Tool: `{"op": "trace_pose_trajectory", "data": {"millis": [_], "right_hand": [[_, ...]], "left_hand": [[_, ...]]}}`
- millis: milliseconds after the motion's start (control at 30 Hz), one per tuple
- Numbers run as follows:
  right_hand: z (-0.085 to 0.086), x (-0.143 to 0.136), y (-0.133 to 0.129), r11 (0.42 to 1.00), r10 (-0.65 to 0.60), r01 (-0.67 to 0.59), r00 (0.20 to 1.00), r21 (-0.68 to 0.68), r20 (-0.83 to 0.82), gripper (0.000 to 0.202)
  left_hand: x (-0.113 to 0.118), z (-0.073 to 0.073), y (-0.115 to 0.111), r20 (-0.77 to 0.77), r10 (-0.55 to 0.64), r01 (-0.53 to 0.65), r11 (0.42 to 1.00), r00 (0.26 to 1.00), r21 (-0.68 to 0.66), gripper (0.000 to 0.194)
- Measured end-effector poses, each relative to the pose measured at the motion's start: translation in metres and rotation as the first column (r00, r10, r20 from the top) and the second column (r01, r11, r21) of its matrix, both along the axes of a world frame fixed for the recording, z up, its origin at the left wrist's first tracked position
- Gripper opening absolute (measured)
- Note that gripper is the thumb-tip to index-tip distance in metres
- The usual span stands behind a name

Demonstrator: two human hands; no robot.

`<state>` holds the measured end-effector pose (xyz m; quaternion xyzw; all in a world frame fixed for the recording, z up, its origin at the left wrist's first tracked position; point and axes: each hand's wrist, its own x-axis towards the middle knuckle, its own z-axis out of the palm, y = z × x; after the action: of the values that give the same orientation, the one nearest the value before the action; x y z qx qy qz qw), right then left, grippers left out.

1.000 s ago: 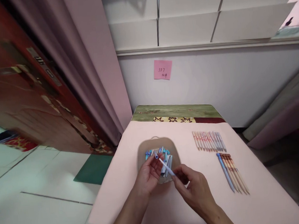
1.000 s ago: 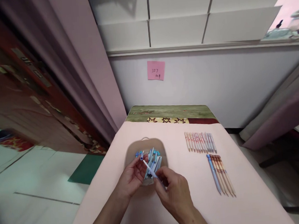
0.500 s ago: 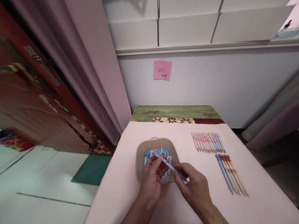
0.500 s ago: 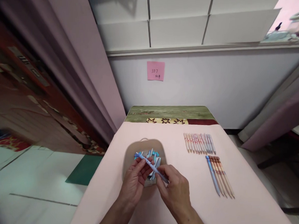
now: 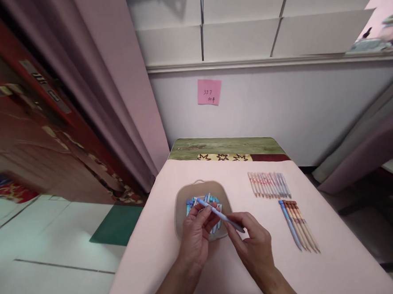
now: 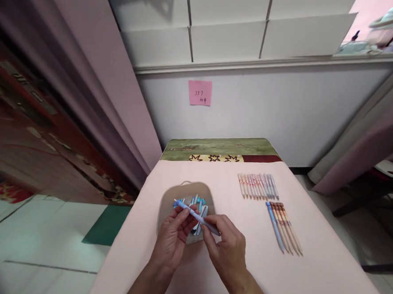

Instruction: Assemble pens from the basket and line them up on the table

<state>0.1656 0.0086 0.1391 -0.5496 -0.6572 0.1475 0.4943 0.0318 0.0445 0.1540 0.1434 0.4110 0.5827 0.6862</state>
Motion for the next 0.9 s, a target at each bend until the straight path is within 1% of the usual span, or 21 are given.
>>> {"op": "trace_pose_trajectory", "data": {"millis": [400, 467, 533, 667, 700, 800, 867, 900], "right_hand": [[-0.001, -0.002, 0.001, 1.000, -0.011, 0.011, 1.000, 0.014, -0.024, 0.014], [-0.003, -0.001, 0.002, 1.000, -0.019, 0.018, 1.000, -0.018, -0.021, 0.018], [-0.005, -0.001, 0.004, 0.996, -0.027, 0.027, 1.000, -0.083, -0.003, 0.023], [-0.008, 0.001, 0.007, 0.973, -0.028, 0.033, 0.999, -0.226, 0.024, 0.039], [-0.008, 0.001, 0.007, 0.969, -0.018, 0.019, 1.000, -0.245, 0.009, 0.039], [-0.008, 0.002, 0.007, 0.964, 0.043, -0.065, 0.995, -0.259, -0.091, 0.029], [-0.009, 0.002, 0.006, 0.963, 0.073, -0.111, 0.984, -0.245, -0.162, 0.030], [-0.010, 0.002, 0.005, 0.964, 0.075, -0.119, 0.979, -0.236, -0.187, 0.028]], "left_hand": [[0.006, -0.003, -0.003, -0.057, 0.003, -0.002, 1.000, 0.998, 0.020, 0.031], [0.007, -0.002, -0.003, -0.087, 0.007, -0.006, 1.000, 0.996, 0.017, 0.034], [0.008, 0.000, -0.004, -0.103, 0.009, -0.009, 1.000, 0.995, 0.006, 0.037], [0.013, 0.000, -0.005, -0.073, 0.018, -0.015, 0.999, 0.997, 0.042, 0.038], [0.013, -0.001, -0.004, -0.070, 0.024, -0.020, 0.998, 0.997, 0.057, 0.037], [0.010, -0.003, 0.000, -0.079, 0.048, -0.041, 0.996, 0.996, 0.081, 0.033], [0.006, -0.003, 0.003, -0.080, 0.071, -0.065, 0.995, 0.994, 0.081, 0.032], [0.004, -0.002, 0.005, -0.080, 0.081, -0.075, 0.994, 0.993, 0.080, 0.032]]}}
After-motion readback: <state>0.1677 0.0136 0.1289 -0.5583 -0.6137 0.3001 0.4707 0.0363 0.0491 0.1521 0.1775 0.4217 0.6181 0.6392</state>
